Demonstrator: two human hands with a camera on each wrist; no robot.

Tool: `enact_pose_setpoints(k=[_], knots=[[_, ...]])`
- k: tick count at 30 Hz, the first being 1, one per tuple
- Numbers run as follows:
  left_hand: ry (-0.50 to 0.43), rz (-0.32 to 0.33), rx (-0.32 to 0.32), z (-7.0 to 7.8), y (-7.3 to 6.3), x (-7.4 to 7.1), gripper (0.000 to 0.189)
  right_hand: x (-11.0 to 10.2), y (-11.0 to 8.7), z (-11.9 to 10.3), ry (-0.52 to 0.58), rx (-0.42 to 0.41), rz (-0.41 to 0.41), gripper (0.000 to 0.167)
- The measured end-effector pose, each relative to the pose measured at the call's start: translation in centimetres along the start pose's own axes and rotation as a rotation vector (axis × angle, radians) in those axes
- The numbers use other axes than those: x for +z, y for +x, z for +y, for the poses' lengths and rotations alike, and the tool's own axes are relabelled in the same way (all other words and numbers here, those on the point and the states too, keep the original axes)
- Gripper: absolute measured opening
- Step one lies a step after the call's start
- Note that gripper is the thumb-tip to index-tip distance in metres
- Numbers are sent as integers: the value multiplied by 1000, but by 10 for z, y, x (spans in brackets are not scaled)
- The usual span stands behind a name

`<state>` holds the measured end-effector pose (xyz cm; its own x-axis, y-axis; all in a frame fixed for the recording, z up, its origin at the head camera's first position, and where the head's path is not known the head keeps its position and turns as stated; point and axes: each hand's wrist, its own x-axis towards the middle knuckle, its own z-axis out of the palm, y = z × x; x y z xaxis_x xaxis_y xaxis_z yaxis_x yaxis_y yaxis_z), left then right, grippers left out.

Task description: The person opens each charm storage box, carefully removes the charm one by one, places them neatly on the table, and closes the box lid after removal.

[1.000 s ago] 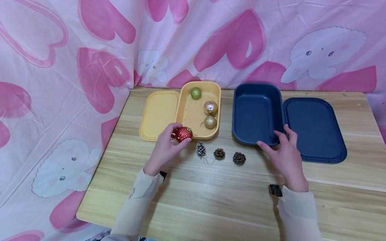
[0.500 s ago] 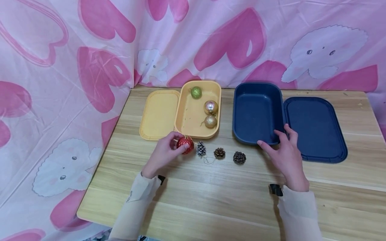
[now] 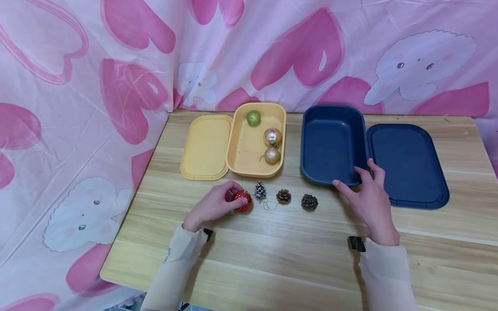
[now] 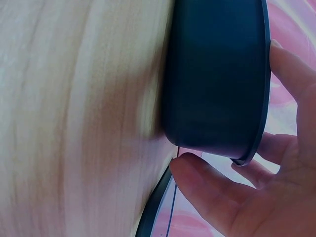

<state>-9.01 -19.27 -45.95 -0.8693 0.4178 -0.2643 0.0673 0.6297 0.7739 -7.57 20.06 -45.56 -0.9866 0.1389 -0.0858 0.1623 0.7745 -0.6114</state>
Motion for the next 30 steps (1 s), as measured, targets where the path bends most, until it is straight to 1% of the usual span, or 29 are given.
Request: enact_pose_setpoints(k=[4, 10, 14, 20, 26, 30], knots=[[21, -30, -8, -1, 1, 1, 26, 0, 0, 0, 1, 0, 0, 81], [50, -104, -6, -3, 0, 2, 26, 0, 0, -1, 0, 4, -2, 80], [51, -149, -16, -4, -1, 4, 25, 0, 0, -1, -3, 5, 0, 80], [53, -206, -39, -3, -3, 6, 26, 1, 0, -1, -2, 12, -7, 81], [49, -234, -56, -1, -4, 9, 29, 1, 0, -1, 3, 12, -7, 81], [27, -246, -82, 0, -2, 12, 31, 1, 0, 0, 1, 16, -8, 81]])
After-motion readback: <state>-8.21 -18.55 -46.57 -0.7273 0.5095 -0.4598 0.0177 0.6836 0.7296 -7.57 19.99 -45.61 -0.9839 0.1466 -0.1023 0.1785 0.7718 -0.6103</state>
